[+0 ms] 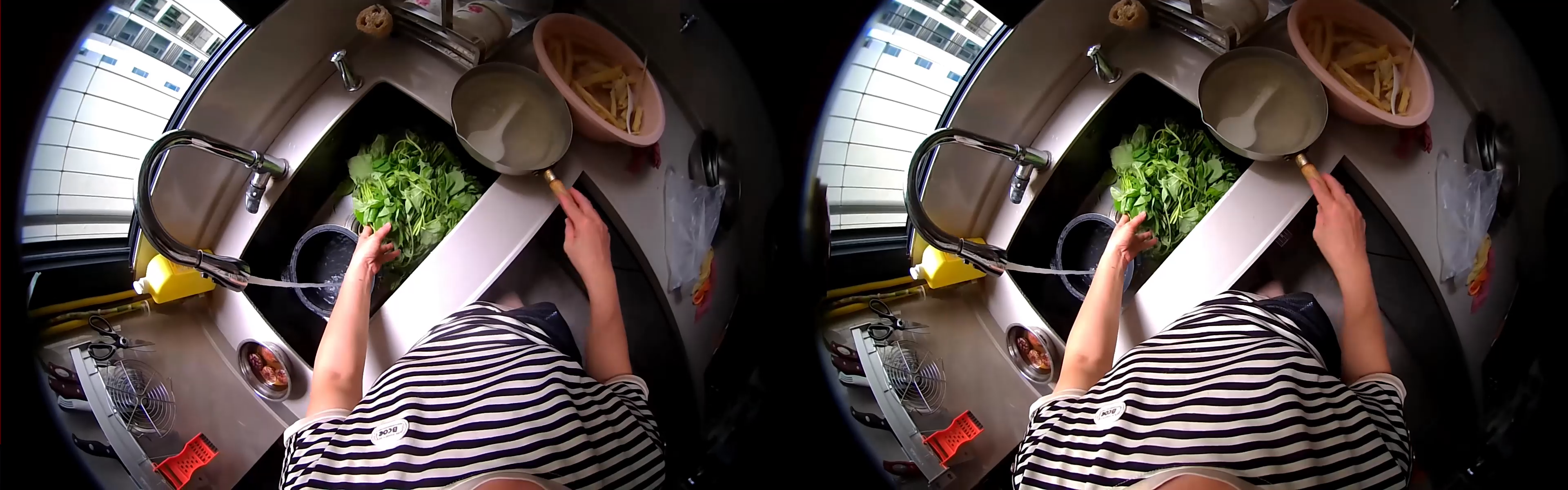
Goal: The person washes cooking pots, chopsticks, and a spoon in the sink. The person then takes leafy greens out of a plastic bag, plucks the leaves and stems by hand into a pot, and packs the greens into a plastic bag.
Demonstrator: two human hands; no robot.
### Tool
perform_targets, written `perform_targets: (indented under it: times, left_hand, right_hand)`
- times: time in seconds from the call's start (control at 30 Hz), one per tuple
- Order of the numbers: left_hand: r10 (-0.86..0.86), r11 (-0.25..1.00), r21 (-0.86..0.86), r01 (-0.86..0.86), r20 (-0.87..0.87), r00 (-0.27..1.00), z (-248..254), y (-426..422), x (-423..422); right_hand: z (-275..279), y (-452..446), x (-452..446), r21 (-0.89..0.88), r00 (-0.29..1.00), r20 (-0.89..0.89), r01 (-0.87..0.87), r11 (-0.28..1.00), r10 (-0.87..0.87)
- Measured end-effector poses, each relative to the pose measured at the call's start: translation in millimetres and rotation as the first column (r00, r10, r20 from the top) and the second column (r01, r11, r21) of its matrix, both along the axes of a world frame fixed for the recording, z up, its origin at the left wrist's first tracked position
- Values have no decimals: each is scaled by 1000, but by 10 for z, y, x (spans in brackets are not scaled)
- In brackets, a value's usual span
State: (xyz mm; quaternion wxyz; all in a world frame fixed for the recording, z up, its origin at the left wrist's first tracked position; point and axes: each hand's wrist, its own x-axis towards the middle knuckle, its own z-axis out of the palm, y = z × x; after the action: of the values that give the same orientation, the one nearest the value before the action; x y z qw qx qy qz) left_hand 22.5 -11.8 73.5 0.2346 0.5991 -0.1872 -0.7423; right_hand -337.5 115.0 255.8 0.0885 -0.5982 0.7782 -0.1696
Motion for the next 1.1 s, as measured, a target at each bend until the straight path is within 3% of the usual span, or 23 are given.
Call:
perform_targets:
  times: [0.07,0.13,0.2,0.3,0.33,0.47,0.57,0.67,0.7,0.73,0.83,0.9,0.93,1.0,1.03,1.07,1.1]
  left_hand:
    - [14,999,31,-10,-125,992,3,47,-75]
    - [35,999,28,-34,-15,999,36,114,-296]
    - [-147,988,-17,152,171,974,-11,147,-480]
    - [-203,967,-108,231,224,953,-78,146,-664]
    - [-265,952,-121,282,141,954,-38,122,-683]
    - [-374,866,-251,433,250,893,-358,104,-771]
    - [-419,831,-255,494,296,858,-46,202,-693]
    - [-481,812,-229,537,260,837,-115,242,-564]
    - [-491,813,-225,537,230,840,-113,262,-561]
    - [-498,816,-221,535,200,843,-119,278,-564]
    - [-511,788,-284,547,193,837,-209,327,-611]
    - [-523,793,-266,547,161,837,4,325,-596]
    - [-541,752,-321,576,198,817,-355,335,-598]
    - [-576,761,-373,531,-13,817,-224,338,-545]
    - [-542,775,-381,504,7,840,115,361,-526]
    - [-519,813,-317,488,-16,855,82,383,-495]
    - [-478,804,-335,491,128,869,-65,439,-465]
  right_hand:
    - [99,-35,-58,4,999,38,16,1000,-16]
    - [118,-47,-63,6,997,65,36,999,-36]
    - [108,-59,-79,12,996,67,50,999,-51]
    - [59,-67,-147,5,992,110,69,998,-69]
    - [50,-73,-176,1,989,130,72,997,-72]
    - [-25,-99,-310,2,985,159,68,998,-68]
    - [-3,-119,-256,31,981,156,108,994,-112]
    - [95,-164,-23,47,976,-212,70,996,-58]
    - [150,-218,110,-56,964,-263,-59,997,42]
    - [163,-282,290,-208,964,-236,-175,962,124]
    - [129,-574,1005,-244,909,58,-388,889,412]
    - [-164,-860,1433,-101,833,214,-500,860,510]
    - [-480,-1074,1600,-14,808,242,-551,834,538]
    - [-952,-1430,1971,219,870,96,-493,842,484]
    - [-1159,-1556,2112,310,885,83,-461,832,459]
    - [-1330,-1656,2211,399,899,69,-422,814,432]
    - [-1448,-1726,2252,492,914,90,-386,780,396]
